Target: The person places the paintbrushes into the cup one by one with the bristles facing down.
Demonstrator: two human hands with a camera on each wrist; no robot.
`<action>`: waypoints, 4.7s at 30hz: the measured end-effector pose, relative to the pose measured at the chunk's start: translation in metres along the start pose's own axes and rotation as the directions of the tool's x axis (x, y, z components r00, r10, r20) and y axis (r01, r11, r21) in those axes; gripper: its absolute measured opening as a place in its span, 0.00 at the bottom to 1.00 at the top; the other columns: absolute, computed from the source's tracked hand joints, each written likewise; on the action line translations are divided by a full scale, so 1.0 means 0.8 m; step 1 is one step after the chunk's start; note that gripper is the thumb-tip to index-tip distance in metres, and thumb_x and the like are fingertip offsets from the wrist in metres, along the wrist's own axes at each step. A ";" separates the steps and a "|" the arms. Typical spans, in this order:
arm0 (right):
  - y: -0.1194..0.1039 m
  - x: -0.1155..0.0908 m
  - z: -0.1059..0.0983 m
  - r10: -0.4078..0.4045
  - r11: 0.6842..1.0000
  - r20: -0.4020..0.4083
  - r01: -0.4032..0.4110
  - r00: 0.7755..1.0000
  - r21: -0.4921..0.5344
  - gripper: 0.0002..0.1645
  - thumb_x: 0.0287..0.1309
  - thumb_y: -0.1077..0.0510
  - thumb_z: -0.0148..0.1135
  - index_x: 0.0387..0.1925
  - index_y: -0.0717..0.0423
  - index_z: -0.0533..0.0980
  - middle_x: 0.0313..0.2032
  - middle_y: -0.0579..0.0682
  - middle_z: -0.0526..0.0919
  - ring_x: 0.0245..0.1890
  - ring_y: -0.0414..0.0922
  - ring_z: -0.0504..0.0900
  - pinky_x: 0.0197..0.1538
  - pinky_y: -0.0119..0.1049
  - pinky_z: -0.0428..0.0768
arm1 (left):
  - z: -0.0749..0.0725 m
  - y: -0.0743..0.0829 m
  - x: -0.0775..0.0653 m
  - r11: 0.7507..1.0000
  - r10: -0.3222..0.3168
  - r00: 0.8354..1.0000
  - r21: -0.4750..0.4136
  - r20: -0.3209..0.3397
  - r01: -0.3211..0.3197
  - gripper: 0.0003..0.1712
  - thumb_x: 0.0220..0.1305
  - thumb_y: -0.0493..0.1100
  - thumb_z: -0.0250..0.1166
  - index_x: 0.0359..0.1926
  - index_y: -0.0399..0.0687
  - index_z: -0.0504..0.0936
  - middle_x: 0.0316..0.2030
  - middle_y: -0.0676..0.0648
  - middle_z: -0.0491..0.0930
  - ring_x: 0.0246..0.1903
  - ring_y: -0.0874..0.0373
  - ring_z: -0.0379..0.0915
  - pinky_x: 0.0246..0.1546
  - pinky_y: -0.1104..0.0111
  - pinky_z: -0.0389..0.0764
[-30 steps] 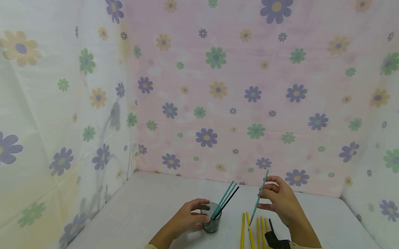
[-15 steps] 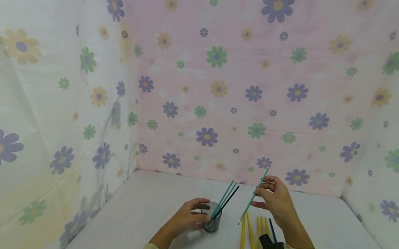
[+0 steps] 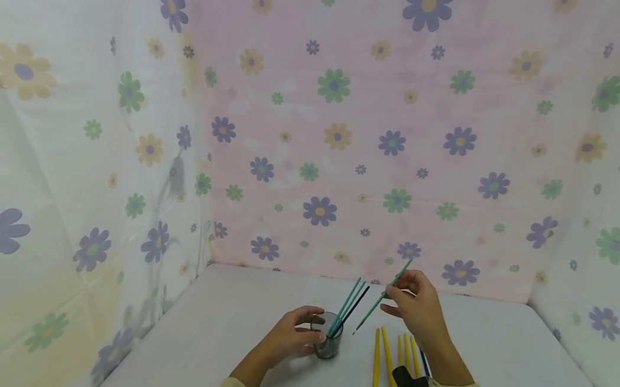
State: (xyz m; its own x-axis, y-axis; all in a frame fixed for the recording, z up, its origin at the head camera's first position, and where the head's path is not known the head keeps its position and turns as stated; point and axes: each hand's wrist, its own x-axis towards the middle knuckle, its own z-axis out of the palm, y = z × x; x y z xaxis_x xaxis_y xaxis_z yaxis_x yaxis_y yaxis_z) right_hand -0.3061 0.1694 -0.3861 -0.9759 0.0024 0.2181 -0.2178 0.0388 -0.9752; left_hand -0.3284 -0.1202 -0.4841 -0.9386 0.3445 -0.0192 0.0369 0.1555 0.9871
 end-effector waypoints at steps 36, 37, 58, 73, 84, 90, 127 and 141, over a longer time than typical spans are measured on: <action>0.045 0.000 0.058 0.003 0.995 0.052 0.002 0.999 -0.102 0.12 0.67 0.62 0.67 0.49 0.60 0.76 0.44 0.57 0.82 0.43 0.49 0.89 0.44 0.43 0.90 | -0.001 -0.002 0.001 1.000 0.010 1.000 0.000 -0.010 -0.010 0.36 0.61 0.39 0.75 0.69 0.47 0.73 0.67 0.37 0.75 0.55 0.48 0.80 0.46 0.48 0.88; 0.046 0.001 0.058 0.007 0.995 0.051 -0.001 0.999 -0.102 0.12 0.67 0.62 0.67 0.49 0.61 0.76 0.44 0.57 0.82 0.42 0.49 0.89 0.43 0.43 0.90 | -0.001 -0.002 0.002 1.000 0.012 1.000 0.001 -0.010 -0.012 0.36 0.61 0.39 0.75 0.69 0.48 0.74 0.67 0.37 0.75 0.55 0.48 0.80 0.45 0.48 0.88; 0.062 0.000 0.073 0.048 0.985 0.053 -0.038 0.997 -0.166 0.12 0.65 0.62 0.69 0.46 0.59 0.77 0.42 0.55 0.82 0.39 0.46 0.88 0.40 0.42 0.90 | -0.002 0.003 0.000 1.000 -0.004 1.000 -0.007 -0.001 0.004 0.36 0.62 0.39 0.75 0.70 0.46 0.73 0.65 0.41 0.77 0.55 0.48 0.80 0.45 0.49 0.89; 0.057 0.001 0.058 0.060 0.972 0.081 -0.039 0.995 -0.232 0.14 0.64 0.59 0.70 0.48 0.57 0.77 0.42 0.54 0.84 0.41 0.46 0.88 0.40 0.42 0.90 | -0.001 0.000 0.001 1.000 0.002 1.000 -0.013 0.001 -0.002 0.36 0.61 0.39 0.75 0.70 0.46 0.73 0.67 0.36 0.75 0.55 0.47 0.80 0.46 0.47 0.88; 0.058 0.001 0.032 0.070 0.941 0.072 -0.041 0.995 -0.336 0.13 0.66 0.60 0.68 0.50 0.53 0.77 0.42 0.50 0.84 0.40 0.44 0.87 0.37 0.42 0.89 | 0.000 -0.002 -0.003 1.000 0.001 1.000 -0.012 0.001 -0.001 0.36 0.61 0.40 0.75 0.69 0.46 0.73 0.66 0.37 0.75 0.56 0.48 0.80 0.46 0.47 0.88; 0.063 -0.004 0.019 0.089 0.923 0.111 -0.040 0.990 -0.382 0.13 0.66 0.60 0.68 0.50 0.54 0.76 0.41 0.50 0.84 0.39 0.45 0.87 0.36 0.44 0.89 | 0.001 -0.004 -0.004 1.000 -0.004 1.000 -0.013 0.002 0.004 0.36 0.61 0.40 0.75 0.69 0.47 0.73 0.66 0.38 0.75 0.56 0.48 0.80 0.46 0.48 0.88; 0.094 -0.026 -0.082 0.313 0.748 0.033 -0.225 0.949 -0.624 0.19 0.58 0.58 0.74 0.46 0.61 0.76 0.34 0.53 0.80 0.22 0.48 0.79 0.24 0.40 0.81 | 0.000 0.000 0.005 1.000 0.003 1.000 0.006 -0.003 -0.003 0.36 0.62 0.43 0.75 0.70 0.48 0.73 0.66 0.40 0.75 0.58 0.47 0.79 0.48 0.49 0.88; 0.107 -0.019 -0.104 0.411 0.619 -0.020 -0.295 0.912 -0.728 0.30 0.42 0.53 0.86 0.40 0.61 0.76 0.34 0.53 0.79 0.27 0.46 0.80 0.25 0.37 0.82 | -0.002 -0.003 0.003 1.000 0.003 1.000 0.006 -0.003 -0.003 0.36 0.62 0.44 0.75 0.70 0.49 0.73 0.66 0.41 0.75 0.58 0.47 0.79 0.47 0.51 0.88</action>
State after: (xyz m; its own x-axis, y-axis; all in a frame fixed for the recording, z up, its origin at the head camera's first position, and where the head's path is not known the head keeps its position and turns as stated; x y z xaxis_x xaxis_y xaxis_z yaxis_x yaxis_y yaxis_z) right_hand -0.3092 0.2561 -0.4696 -0.9788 0.0384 -0.2011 0.1610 0.7510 -0.6404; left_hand -0.3313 -0.1210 -0.4860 -0.9394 0.3424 -0.0160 0.0415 0.1600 0.9862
